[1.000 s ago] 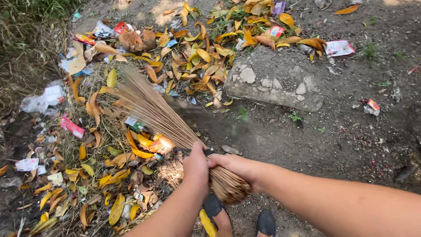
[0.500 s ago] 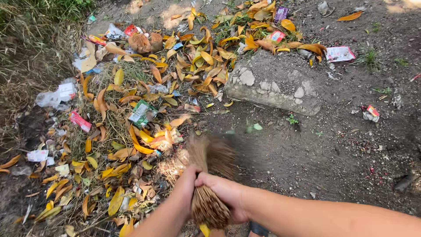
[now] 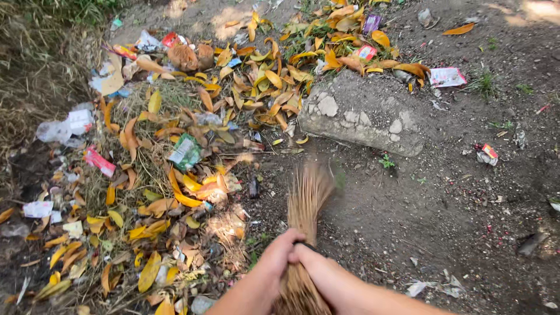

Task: The person sweeps yellow leaves and trash on the ground into a pile using a small bundle of sticks held by hand.

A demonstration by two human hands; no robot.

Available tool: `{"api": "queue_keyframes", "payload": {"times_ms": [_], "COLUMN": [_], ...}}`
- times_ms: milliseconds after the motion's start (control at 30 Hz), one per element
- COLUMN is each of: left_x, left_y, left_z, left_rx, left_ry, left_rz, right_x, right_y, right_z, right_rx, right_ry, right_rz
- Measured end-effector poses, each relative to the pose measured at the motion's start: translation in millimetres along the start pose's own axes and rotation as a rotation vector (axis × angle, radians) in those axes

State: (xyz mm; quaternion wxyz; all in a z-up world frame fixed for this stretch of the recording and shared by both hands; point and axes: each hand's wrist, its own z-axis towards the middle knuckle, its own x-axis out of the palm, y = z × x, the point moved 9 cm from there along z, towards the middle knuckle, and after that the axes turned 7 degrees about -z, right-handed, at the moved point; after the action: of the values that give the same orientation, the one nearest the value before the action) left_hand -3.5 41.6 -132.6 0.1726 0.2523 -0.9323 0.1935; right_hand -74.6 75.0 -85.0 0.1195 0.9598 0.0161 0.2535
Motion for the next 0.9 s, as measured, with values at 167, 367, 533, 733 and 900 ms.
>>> {"api": "queue_keyframes", "payload": {"times_ms": [167,367,533,733,900], "left_x": [-79,-105,-95,-171,-169], "left_y": [-61,-119,-76,-76,-88], "left_z": [-21,-89,-31,-13,-59], "left_rx": [0.194,0.711,0.26,0.076,0.347], "left_ry": [-0.3,-0.697,-0.196,-0.18,-0.596], "left_rz": [-0.412,0.088,0.209,0.043,0.191], "right_x": [86,89,51,147,128], "right_y": [54,80,6,-22,10], "right_z": [31,30,66,76,27], "right_rx": [0.072,-0.451,-0.313,0.182,-0.053], "right_ry": [0.258,0.034,-0.247,0.137,0.098], "right_rz": [-0.515,-0.886,-0.269,-0.202,-0.485]}}
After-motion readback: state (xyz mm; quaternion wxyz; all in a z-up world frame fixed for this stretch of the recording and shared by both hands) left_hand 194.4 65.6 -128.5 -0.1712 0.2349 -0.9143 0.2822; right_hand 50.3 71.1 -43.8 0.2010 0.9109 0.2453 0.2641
